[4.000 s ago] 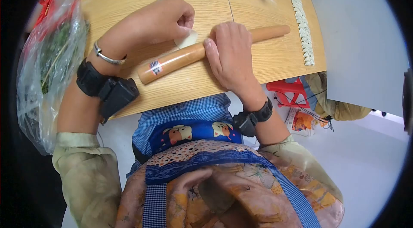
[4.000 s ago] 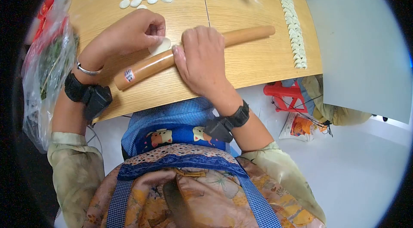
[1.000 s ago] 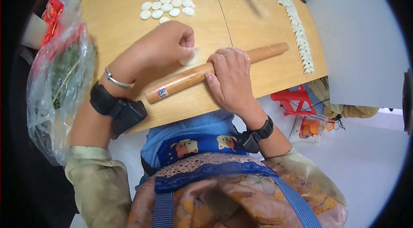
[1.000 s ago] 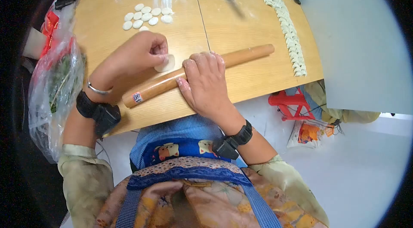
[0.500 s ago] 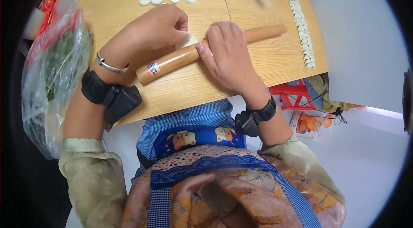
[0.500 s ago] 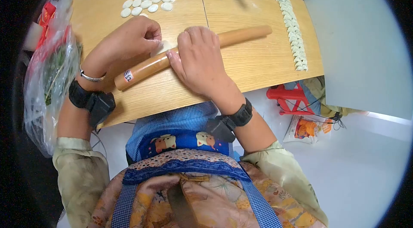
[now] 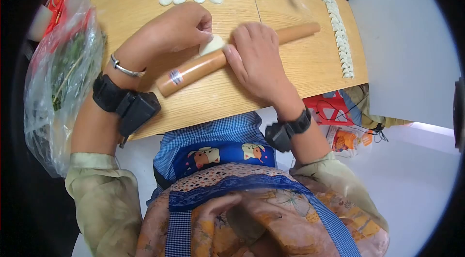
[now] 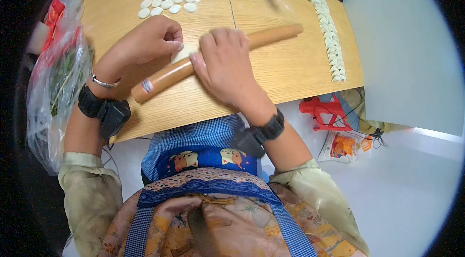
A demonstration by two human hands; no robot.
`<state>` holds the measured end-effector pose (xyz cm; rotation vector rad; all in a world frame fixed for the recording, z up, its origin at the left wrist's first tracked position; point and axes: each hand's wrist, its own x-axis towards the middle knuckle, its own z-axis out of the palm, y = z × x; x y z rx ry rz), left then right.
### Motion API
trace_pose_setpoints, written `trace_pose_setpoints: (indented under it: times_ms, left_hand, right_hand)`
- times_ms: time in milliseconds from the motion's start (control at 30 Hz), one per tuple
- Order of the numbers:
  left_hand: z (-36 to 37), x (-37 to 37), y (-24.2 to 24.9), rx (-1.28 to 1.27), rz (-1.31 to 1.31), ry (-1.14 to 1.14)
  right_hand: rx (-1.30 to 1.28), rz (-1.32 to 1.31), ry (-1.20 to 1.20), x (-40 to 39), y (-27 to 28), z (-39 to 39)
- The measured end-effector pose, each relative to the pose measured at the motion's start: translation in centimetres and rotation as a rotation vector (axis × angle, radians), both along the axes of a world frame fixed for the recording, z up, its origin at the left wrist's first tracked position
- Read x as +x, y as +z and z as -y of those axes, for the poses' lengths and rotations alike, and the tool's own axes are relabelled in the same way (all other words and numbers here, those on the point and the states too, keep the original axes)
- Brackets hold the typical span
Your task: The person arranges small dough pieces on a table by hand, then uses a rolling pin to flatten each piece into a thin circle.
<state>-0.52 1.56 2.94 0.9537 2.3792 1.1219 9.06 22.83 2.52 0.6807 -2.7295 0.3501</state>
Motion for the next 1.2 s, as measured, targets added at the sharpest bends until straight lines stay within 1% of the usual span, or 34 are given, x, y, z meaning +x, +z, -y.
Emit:
trace_pose_setpoints:
  times_ms: [167,367,433,567,633,833,933,1000,1067,1167,1200]
  left_hand:
    - [-0.1,0.1,-0.2,-0.001,-0.027,-0.020]
    - [-0.7,0.9,0.2,-0.001,-0.052,-0.036]
    - [-0.9,0.7,0.5,0.062,0.000,-0.161]
    - [-0.7,1.0,0.6,-0.010,0.008,-0.198]
    - [-0.7,1.0,0.4,0.010,-0.019,-0.137]
    - [-0.6,0.5,0.0,0.052,-0.139,-0.100]
    - [-0.3,-0.1,-0.2,0.012,-0.119,-0.132]
    - [-0.2,0.0,-0.6,0.043,-0.135,-0.112]
    - [-0.1,-0.2,-1.0,0.071,-0.152,-0.093]
    - [0.1,-0.2,-0.7,0.044,-0.211,-0.064]
    - [0.0,0.0,-0.4,0.018,-0.147,-0.064]
  right_hand:
    - [-0.021,0.010,-0.069,4.7,-0.8,-0.9]
    - [-0.009,0.041,-0.068,4.6,-0.4,-0.8]
    - [-0.006,0.030,-0.067,4.6,-0.6,-0.8]
    - [-0.007,-0.011,-0.037,4.4,-0.4,-0.7]
    - [-0.018,-0.016,-0.018,3.7,-0.1,-0.6]
    - [-0.017,-0.021,0.046,0.6,-0.1,-0.2]
    - [0.013,-0.005,0.045,-1.0,0.3,0.1]
    - [0.043,0.011,0.032,-2.2,0.2,0.5]
    - [0.084,-0.040,0.018,-3.4,0.0,0.9]
    - [0.050,-0.070,0.032,-4.2,-0.4,1.0]
    - [0.050,-0.071,0.032,-4.0,-0.4,1.0]
